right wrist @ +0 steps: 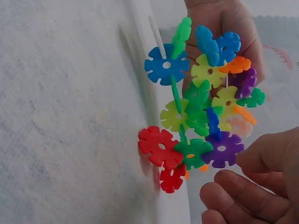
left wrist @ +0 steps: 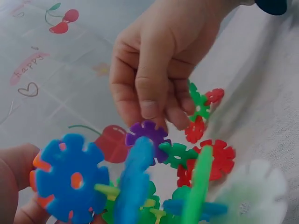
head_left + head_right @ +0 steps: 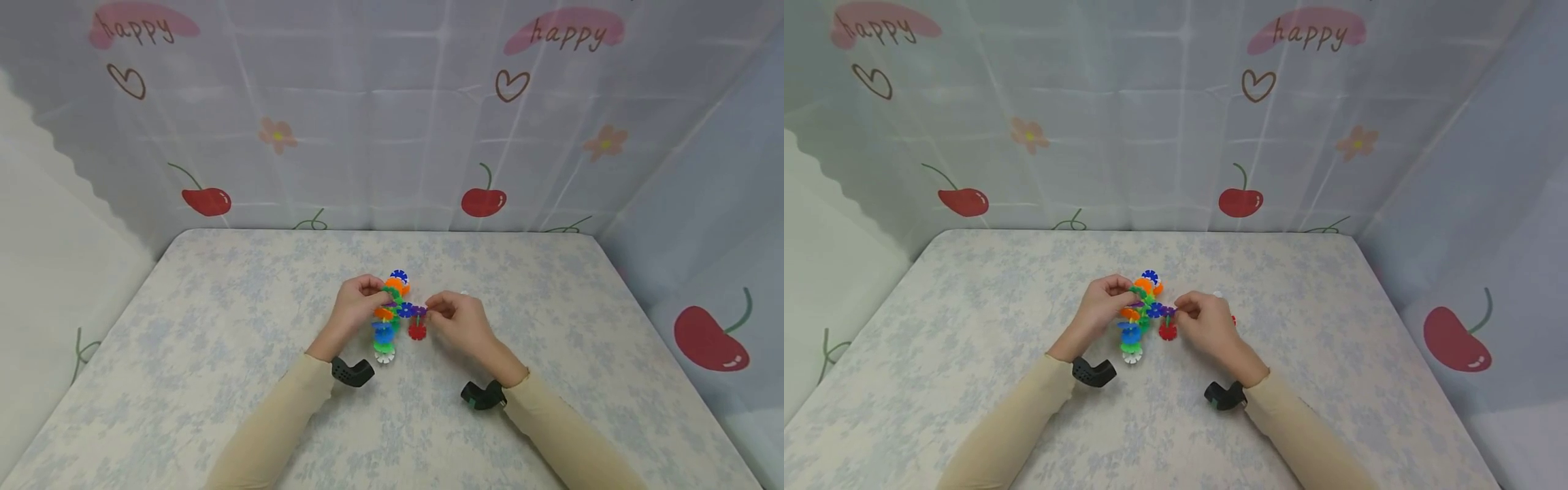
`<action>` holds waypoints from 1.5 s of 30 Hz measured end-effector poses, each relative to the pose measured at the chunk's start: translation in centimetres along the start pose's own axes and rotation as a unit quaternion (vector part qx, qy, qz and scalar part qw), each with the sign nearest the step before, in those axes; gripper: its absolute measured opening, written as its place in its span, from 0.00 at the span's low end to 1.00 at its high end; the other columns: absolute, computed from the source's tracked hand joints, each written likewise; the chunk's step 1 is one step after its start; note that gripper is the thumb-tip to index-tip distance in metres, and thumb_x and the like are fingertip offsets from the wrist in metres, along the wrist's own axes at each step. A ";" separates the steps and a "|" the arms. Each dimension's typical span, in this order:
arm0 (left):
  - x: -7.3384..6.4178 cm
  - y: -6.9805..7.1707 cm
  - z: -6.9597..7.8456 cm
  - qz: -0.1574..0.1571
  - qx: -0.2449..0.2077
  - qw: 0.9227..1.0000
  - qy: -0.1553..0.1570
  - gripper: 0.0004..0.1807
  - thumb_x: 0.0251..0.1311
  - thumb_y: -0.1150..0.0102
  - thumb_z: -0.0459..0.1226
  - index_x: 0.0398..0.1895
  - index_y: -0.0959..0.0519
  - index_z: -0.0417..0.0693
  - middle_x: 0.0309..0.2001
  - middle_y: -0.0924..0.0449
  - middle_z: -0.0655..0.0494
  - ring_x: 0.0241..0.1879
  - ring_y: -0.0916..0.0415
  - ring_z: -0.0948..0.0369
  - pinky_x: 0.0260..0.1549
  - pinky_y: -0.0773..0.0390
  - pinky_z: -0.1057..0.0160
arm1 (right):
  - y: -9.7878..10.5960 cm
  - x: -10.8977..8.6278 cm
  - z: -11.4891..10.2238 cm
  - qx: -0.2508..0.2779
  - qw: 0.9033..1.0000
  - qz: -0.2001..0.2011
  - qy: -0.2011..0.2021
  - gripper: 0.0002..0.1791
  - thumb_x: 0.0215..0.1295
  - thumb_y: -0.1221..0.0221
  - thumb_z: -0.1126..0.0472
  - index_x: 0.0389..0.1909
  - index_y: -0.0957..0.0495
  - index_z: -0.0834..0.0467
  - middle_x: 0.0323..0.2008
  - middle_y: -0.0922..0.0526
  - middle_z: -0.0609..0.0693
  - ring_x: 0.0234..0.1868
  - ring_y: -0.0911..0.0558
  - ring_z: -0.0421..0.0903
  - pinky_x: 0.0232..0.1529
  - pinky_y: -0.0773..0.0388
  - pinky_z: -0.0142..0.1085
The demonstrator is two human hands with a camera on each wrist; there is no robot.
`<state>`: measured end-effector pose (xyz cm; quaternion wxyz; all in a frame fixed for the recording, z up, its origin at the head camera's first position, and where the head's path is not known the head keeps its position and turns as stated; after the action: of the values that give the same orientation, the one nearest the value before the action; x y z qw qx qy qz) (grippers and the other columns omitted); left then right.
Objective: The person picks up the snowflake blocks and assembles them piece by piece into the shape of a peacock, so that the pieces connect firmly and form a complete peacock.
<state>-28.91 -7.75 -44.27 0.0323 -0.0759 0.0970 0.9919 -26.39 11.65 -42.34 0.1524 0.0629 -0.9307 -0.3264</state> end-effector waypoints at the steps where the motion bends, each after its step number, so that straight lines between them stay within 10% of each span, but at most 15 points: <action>1: 0.0 -0.1 0.0 -0.005 0.002 1.000 0.000 0.04 0.59 0.35 0.33 0.35 0.19 0.43 0.33 0.17 0.54 0.33 0.19 0.60 0.37 0.18 0.67 | 0.2 0.0 -0.1 -0.004 1.000 0.002 0.007 0.06 0.62 0.35 0.67 0.39 0.14 0.63 0.34 0.10 0.54 0.30 0.14 0.45 0.33 0.17 0.31; 9: -0.9 -1.5 1.5 -0.039 0.021 0.998 -0.054 0.03 0.57 0.36 0.32 0.33 0.20 0.42 0.29 0.19 0.55 0.29 0.24 0.61 0.30 0.20 0.68 | 0.3 -0.3 -2.3 -0.006 0.992 0.005 0.129 0.06 0.63 0.32 0.66 0.41 0.12 0.61 0.39 0.10 0.53 0.39 0.13 0.49 0.41 0.14 0.46; 18: -2.5 -3.0 3.3 -0.078 0.016 0.991 -0.104 0.03 0.57 0.35 0.31 0.32 0.19 0.40 0.30 0.17 0.54 0.29 0.23 0.63 0.30 0.21 0.66 | 0.5 -1.3 -4.4 -0.041 0.973 0.044 0.225 0.01 0.57 0.29 0.70 0.30 0.12 0.63 0.30 0.15 0.52 0.31 0.18 0.48 0.29 0.18 0.31; 36: -2.3 -2.1 5.7 -0.055 -0.022 0.993 -0.103 0.11 0.70 0.40 0.38 0.40 0.15 0.38 0.38 0.12 0.43 0.37 0.14 0.57 0.44 0.11 0.59 | 6.7 -0.6 -5.5 -0.064 0.979 0.050 0.185 0.03 0.58 0.31 0.71 0.29 0.13 0.61 0.31 0.14 0.53 0.33 0.18 0.47 0.32 0.16 0.39; 40: -0.4 -3.1 4.2 -0.082 0.055 0.991 -0.086 0.11 0.70 0.41 0.40 0.42 0.14 0.42 0.38 0.12 0.47 0.35 0.16 0.61 0.40 0.14 0.62 | 9.3 -0.5 -4.9 -0.083 0.977 0.073 0.180 0.04 0.57 0.32 0.74 0.29 0.13 0.63 0.32 0.14 0.54 0.33 0.18 0.49 0.27 0.20 0.34; 45: 1.0 -6.5 3.4 -0.137 0.199 0.963 -0.121 0.12 0.71 0.42 0.40 0.49 0.14 0.45 0.46 0.13 0.50 0.42 0.18 0.57 0.38 0.18 0.61 | 11.5 -0.1 -3.6 -0.087 0.980 0.078 0.159 0.04 0.58 0.33 0.75 0.29 0.13 0.63 0.31 0.14 0.54 0.33 0.19 0.49 0.26 0.23 0.30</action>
<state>-29.88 -0.67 -42.39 0.1941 0.0404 0.2765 0.9404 -25.30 18.49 -32.54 0.3284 0.0274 -0.8645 -0.3794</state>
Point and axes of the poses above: each hand's wrist, its own x-axis towards the middle knuckle, its own y-axis out of the back of the hand, z = x × y, the point moved 9 cm from there along x, towards the middle knuckle
